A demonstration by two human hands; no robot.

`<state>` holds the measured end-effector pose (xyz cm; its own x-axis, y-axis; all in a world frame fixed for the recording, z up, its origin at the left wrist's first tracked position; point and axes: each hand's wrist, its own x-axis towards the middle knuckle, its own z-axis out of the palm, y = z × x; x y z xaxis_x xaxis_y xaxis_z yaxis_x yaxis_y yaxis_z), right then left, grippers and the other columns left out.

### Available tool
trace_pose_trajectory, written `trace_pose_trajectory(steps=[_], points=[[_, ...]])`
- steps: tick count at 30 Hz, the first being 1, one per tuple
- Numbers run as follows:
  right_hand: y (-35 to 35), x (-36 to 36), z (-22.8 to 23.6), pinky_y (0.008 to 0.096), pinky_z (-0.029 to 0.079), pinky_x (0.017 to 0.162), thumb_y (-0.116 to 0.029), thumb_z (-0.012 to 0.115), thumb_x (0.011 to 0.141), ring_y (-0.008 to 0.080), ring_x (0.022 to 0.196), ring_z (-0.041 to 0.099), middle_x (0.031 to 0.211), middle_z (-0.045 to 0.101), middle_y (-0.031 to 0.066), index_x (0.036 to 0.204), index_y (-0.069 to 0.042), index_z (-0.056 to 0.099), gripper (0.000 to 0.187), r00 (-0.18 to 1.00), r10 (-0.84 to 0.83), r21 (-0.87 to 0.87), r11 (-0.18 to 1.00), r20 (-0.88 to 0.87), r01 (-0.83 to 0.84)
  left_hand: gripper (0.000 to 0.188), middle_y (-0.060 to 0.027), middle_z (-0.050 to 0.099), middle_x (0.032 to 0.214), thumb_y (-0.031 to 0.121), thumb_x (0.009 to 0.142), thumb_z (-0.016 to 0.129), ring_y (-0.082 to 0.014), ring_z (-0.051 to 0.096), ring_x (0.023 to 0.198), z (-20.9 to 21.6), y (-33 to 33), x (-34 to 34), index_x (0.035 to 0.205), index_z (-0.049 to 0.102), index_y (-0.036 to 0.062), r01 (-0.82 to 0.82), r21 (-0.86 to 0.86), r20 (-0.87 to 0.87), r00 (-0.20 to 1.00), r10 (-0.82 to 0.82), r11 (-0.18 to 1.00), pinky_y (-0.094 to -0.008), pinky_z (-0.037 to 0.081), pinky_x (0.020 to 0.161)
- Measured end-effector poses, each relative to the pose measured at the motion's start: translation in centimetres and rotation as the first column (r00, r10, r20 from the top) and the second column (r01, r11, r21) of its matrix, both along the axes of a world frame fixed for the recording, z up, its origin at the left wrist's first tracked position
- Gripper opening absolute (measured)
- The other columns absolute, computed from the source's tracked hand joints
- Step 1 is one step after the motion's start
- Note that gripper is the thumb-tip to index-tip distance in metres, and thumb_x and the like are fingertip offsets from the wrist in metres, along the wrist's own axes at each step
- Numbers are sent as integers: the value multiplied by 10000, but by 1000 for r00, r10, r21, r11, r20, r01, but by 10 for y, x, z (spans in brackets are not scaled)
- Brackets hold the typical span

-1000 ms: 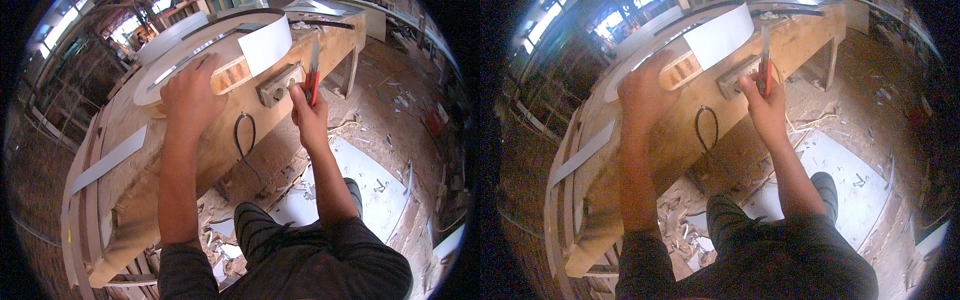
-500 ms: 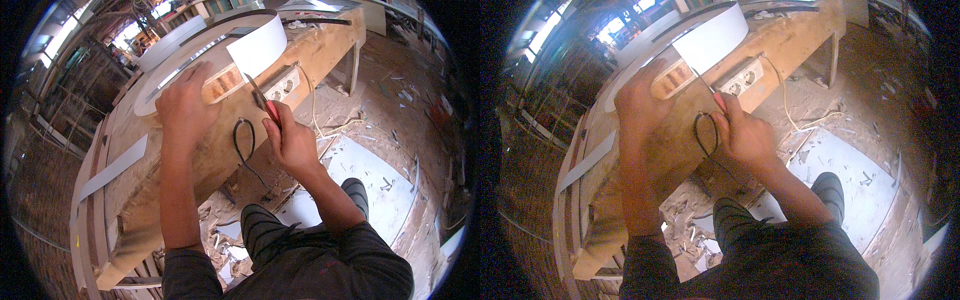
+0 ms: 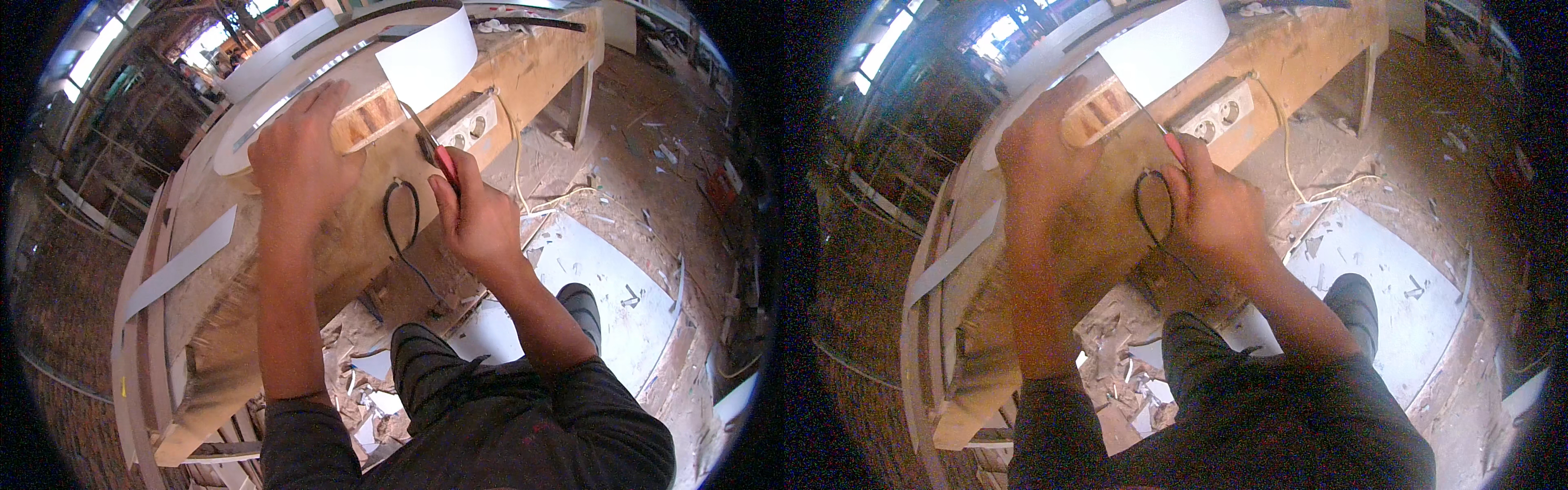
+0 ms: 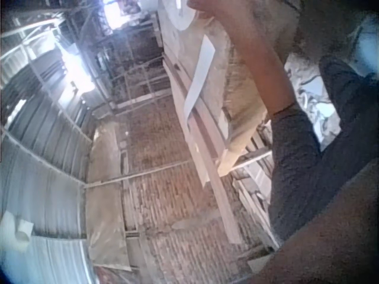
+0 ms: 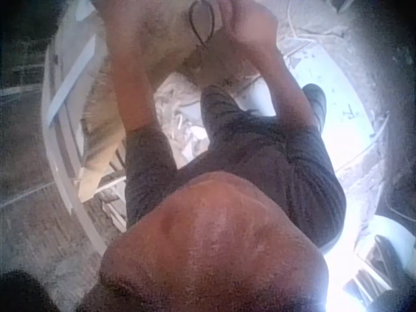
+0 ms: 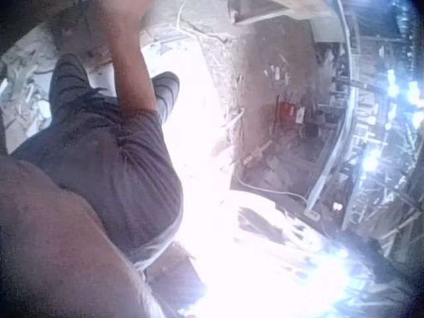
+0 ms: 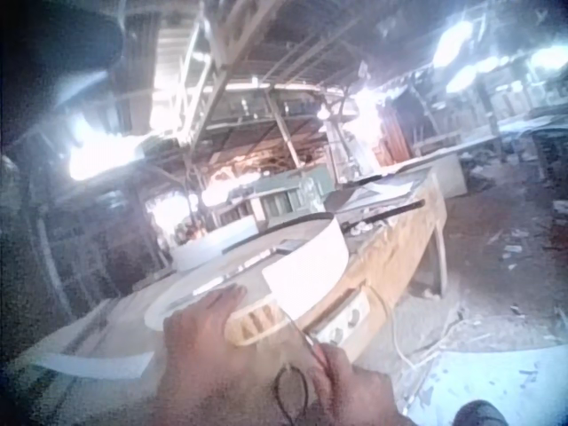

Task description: The person measures and cuts a white strip to fit a circular wooden frame, then hammers nails along the edge to secure the strip in place. The person uses a metal square, utility knife, hammer, and nails during the process.

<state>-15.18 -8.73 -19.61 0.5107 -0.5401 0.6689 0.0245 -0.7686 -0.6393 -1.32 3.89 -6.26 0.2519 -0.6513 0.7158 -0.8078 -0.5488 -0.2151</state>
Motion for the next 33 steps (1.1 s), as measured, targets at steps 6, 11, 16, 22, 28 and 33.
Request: trace_pose_trajectory(steps=[6, 11, 16, 22, 28, 33], points=[[5, 2, 2, 561, 550, 618, -312, 610, 1077, 465, 719, 719, 811, 735, 213, 1366, -163, 541, 333, 993, -78, -2, 997, -87, 78, 669, -75, 717, 1344, 185, 711, 842, -350, 713, 1144, 2, -1, -1, 1361, 690, 148, -19, 3, -8, 1000, 19, 1000, -488, 581, 936], [4, -1, 6, 563, 549, 606, -297, 620, 1070, 462, 710, 721, 794, 726, 223, 1369, -151, 538, 342, 990, -70, 1, 998, -124, 70, 679, -80, 722, 1336, 173, 707, 833, -350, 714, 1142, -2, -1, 2, 1371, 694, 150, -4, 3, 6, 1000, 4, 1000, -489, 581, 945], [4, -2, 0, 551, 549, 601, -275, 629, 1065, 449, 699, 725, 783, 723, 221, 1375, -133, 536, 353, 993, -56, 12, 998, -108, 57, 672, -81, 718, 1354, 169, 699, 835, -352, 713, 1151, 0, 0, 5, 1358, 704, 145, 57, -15, 20, 998, -57, 998, -486, 581, 961], [3, 1, -12, 516, 565, 626, -264, 636, 1063, 443, 739, 738, 828, 730, 227, 1391, -118, 528, 375, 996, -18, 40, 999, -92, 22, 673, -72, 715, 1360, 175, 701, 829, -355, 709, 1162, -2, 1, 10, 1363, 705, 162, 88, -44, 24, 996, -87, 995, -492, 579, 970], [3, 2, -28, 501, 575, 645, -242, 633, 1066, 451, 776, 745, 899, 743, 234, 1401, -83, 516, 388, 998, 48, 64, 997, -51, -45, 684, -58, 718, 1350, 203, 694, 842, -353, 709, 1161, -1, -1, 7, 1364, 707, 188, 8, -27, 12, 1000, -7, 1000, -493, 580, 967], [-6, 16, -19, 503, 576, 648, -259, 620, 1073, 454, 781, 743, 906, 744, 235, 1396, -89, 525, 377, 997, 31, 3, 1000, 74, -31, 675, -71, 722, 1334, 198, 694, 836, -358, 716, 1133, -3, -1, 11, 1356, 711, 188, 51, -38, 35, 998, -49, 998, -496, 584, 950]])
